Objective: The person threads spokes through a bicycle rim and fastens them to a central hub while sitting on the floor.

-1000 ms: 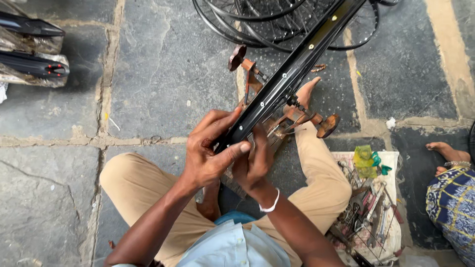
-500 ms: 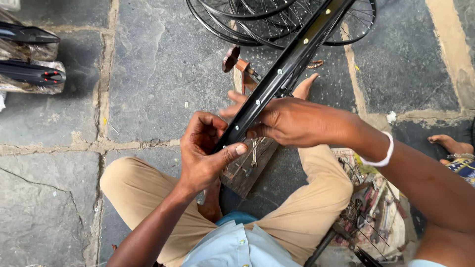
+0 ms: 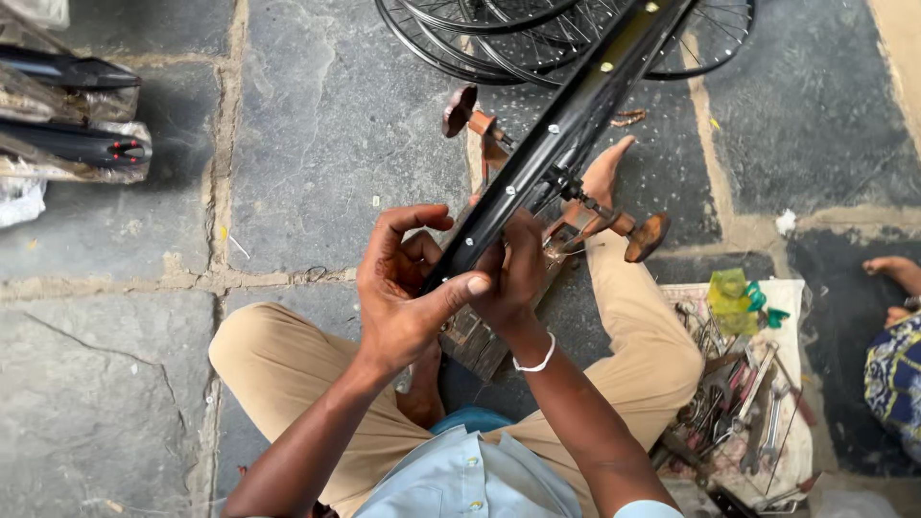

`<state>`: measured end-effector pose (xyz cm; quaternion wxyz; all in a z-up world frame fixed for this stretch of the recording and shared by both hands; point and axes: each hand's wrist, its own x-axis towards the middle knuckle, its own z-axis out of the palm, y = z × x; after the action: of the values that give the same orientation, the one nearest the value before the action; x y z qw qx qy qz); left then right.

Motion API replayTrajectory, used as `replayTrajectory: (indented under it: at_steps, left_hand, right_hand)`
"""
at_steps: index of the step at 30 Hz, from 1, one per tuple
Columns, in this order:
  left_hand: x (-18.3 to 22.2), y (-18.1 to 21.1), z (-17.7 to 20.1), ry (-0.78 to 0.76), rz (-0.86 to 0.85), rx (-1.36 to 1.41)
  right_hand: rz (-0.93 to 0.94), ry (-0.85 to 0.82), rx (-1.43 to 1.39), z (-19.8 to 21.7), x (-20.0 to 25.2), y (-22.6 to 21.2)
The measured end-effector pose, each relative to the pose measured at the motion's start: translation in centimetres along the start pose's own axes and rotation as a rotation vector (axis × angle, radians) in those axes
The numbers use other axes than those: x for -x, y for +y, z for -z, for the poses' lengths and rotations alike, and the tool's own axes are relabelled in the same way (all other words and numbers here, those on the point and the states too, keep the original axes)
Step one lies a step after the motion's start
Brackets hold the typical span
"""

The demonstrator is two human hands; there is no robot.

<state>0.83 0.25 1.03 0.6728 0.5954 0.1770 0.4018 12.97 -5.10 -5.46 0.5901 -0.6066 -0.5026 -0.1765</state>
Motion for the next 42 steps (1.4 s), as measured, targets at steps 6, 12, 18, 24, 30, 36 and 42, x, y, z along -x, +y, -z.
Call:
replayTrajectory:
  at_steps: [6, 12, 18, 24, 30, 36, 42]
  left_hand:
    - [-0.1, 0.0, 0.1, -0.022, -0.041, -0.040]
    - [0.2, 0.0, 0.4, -0.051, -0.070, -0.118]
    - [0.2, -0.2, 0.5, -0.036, -0.078, -0.159]
    - [0.3, 0.5, 0.1, 0.007, -0.048, -0.209]
    - [1.3, 0.3, -0.6, 0.082, -0.130, -0.310]
    - [-0.7, 1.8, -0.7, -0.027, -0.060, -0.209]
    - [-3.0, 4.7, -2.2, -0.049, -0.304, -0.476]
  right_hand:
    - [-0.451, 0.079, -0.626, 1.6, 1.0, 0.8]
    - [-0.353, -0.626, -0.861, 5.9, -6.5, 1.4]
    - [0.125, -0.582, -0.300, 5.0, -6.4, 0.6]
    - [0.138, -0.137, -0.152, 1.6, -3.6, 0.5]
    - [-0.052, -0.101, -0.259, 1.9, -1.4, -0.9]
    - [-0.082, 0.031, -0.376, 0.6, -0.1, -1.5]
    - [-0.427, -0.144, -0.352, 4.2, -2.3, 1.8]
